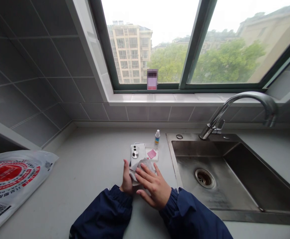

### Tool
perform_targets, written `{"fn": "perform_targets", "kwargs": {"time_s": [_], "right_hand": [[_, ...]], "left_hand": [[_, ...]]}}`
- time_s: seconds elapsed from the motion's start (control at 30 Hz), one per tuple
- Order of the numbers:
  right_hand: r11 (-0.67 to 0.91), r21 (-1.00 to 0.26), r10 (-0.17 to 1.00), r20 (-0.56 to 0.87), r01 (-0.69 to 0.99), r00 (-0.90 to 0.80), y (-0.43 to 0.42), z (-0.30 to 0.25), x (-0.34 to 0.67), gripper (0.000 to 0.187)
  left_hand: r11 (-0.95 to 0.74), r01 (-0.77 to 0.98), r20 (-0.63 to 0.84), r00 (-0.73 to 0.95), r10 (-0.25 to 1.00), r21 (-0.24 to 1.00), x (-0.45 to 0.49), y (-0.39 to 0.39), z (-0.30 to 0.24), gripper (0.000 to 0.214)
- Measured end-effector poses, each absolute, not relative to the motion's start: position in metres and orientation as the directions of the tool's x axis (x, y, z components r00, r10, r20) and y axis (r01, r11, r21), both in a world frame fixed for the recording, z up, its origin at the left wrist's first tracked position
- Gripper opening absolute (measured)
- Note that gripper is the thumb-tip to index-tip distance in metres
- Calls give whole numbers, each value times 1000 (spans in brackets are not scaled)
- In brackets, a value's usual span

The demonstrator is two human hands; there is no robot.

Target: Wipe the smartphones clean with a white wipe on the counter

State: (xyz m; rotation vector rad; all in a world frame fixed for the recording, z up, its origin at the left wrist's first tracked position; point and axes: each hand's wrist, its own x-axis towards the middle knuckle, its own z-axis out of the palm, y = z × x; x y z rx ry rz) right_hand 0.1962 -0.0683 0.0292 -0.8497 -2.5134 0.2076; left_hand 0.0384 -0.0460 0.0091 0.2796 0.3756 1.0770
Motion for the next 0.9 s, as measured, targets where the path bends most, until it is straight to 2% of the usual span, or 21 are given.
{"fn": "perform_targets", "kwargs": {"time_s": [0.37,0.77,0.9], "right_hand": [[820,-339,563,337,460,-755,-71,33,195,47],[826,-315,559,343,468,-755,-74,39,193,54],[812,-298,583,365,502,-726,-73,41,194,55]], "left_hand": [[434,-817,-178,396,901,379,28,-40,13,95],[557,-762,-104,558,824,331,33,-45,12,92],[562,-744,-86,573,815,361,35,-48,11,92]]}}
